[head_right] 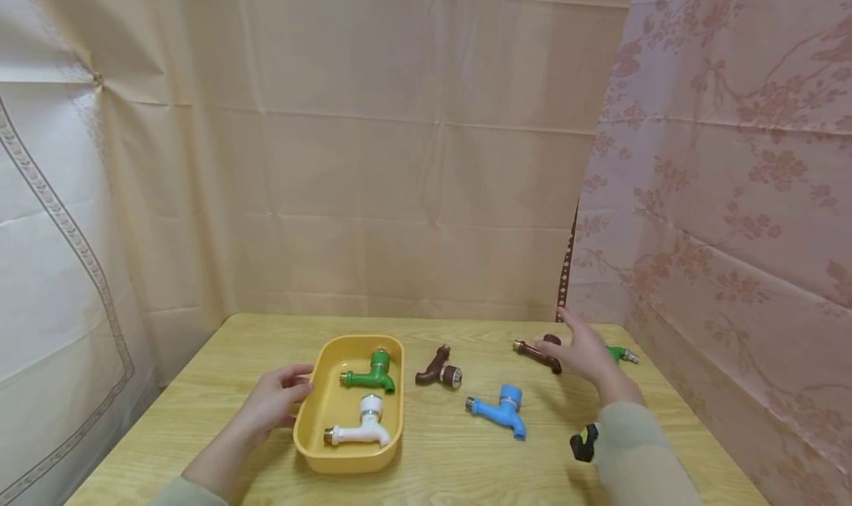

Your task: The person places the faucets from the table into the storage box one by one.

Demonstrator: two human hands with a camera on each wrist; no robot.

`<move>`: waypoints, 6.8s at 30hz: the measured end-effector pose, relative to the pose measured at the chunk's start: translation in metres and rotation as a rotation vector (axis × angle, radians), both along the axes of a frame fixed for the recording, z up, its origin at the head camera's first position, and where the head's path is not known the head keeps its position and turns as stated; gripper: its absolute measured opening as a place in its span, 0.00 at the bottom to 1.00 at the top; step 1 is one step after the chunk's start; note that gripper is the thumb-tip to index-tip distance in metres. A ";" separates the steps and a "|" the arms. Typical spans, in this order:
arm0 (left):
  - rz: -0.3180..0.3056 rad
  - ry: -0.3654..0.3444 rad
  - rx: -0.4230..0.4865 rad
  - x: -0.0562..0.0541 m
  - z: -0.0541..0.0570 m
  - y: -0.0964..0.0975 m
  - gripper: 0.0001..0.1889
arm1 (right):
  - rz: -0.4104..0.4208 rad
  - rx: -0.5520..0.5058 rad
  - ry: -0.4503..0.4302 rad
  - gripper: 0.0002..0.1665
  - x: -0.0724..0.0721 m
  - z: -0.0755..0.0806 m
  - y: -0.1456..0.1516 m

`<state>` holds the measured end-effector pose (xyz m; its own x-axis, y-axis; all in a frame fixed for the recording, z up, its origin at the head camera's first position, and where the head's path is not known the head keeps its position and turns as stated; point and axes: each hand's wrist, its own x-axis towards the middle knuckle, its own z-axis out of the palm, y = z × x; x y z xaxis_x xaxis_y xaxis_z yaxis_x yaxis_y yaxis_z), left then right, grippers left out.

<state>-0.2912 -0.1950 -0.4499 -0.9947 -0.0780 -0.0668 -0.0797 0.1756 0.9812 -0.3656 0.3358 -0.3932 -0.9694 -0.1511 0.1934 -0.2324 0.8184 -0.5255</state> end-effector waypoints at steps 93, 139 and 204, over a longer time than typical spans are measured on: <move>-0.005 0.012 0.022 0.000 -0.002 0.000 0.23 | -0.037 -0.096 -0.060 0.21 0.012 -0.057 0.062; -0.006 0.004 0.047 -0.001 -0.003 0.000 0.23 | 0.095 0.084 -0.081 0.49 0.009 -0.028 0.071; -0.004 0.003 0.040 0.002 -0.002 -0.001 0.24 | 0.038 0.042 -0.282 0.53 0.006 -0.057 0.053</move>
